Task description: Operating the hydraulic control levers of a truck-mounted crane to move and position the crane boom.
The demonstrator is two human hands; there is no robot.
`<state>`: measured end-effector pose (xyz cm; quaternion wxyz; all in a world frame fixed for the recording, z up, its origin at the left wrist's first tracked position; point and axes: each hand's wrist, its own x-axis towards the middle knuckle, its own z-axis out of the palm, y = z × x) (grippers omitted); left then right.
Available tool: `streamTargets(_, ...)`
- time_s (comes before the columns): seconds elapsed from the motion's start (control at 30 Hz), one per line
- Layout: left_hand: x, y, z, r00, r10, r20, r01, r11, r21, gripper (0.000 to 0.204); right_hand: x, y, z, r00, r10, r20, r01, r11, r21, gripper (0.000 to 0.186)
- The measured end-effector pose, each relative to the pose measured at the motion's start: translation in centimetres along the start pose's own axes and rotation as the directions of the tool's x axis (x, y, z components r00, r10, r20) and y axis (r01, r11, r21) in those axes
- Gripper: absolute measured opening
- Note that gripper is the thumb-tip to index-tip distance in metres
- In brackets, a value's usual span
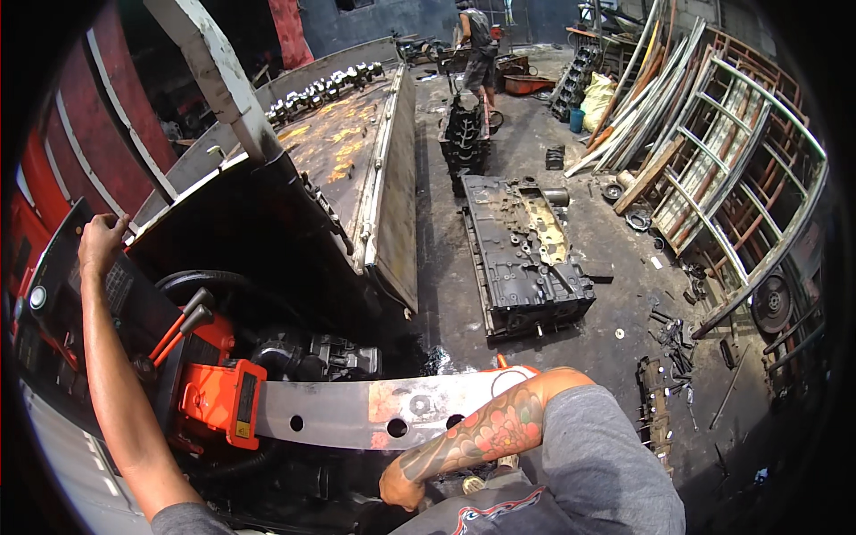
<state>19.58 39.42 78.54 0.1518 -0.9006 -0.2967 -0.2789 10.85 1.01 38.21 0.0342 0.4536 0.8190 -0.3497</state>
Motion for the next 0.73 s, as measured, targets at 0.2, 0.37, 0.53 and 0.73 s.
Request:
streamTargets(0.2, -0.2, 0.0, -0.1, 1.000, 0.000, -0.009, 0.000, 1.000, -0.013, 0.050, 0.1, -0.1, -0.1, 0.999, 0.015, 0.034, -0.013, 0.998, -0.069, 0.035)
streamTargets(0.37, -0.6, 0.5, -0.5, 1.000, -0.017, 0.006, 0.017, 1.000, 0.001, 0.049, 0.5, -0.1, -0.1, 0.993, 0.020, 0.115, -0.013, 0.998, -0.060, 0.042)
streamTargets(0.53, -0.6, 0.8, -0.9, 1.000, 0.003, 0.018, -0.004, 1.000, 0.025, 0.049, 0.8, 0.1, 0.4, 0.987, 0.049, 0.156, -0.035, 0.995, -0.090, 0.044)
streamTargets(0.73, -0.9, 0.8, -1.0, 0.999, 0.024, -0.024, -0.023, 0.998, 0.054, 0.048, 4.3, -2.0, 4.0, 0.966, 0.118, 0.229, -0.079, 0.982, -0.172, 0.046)
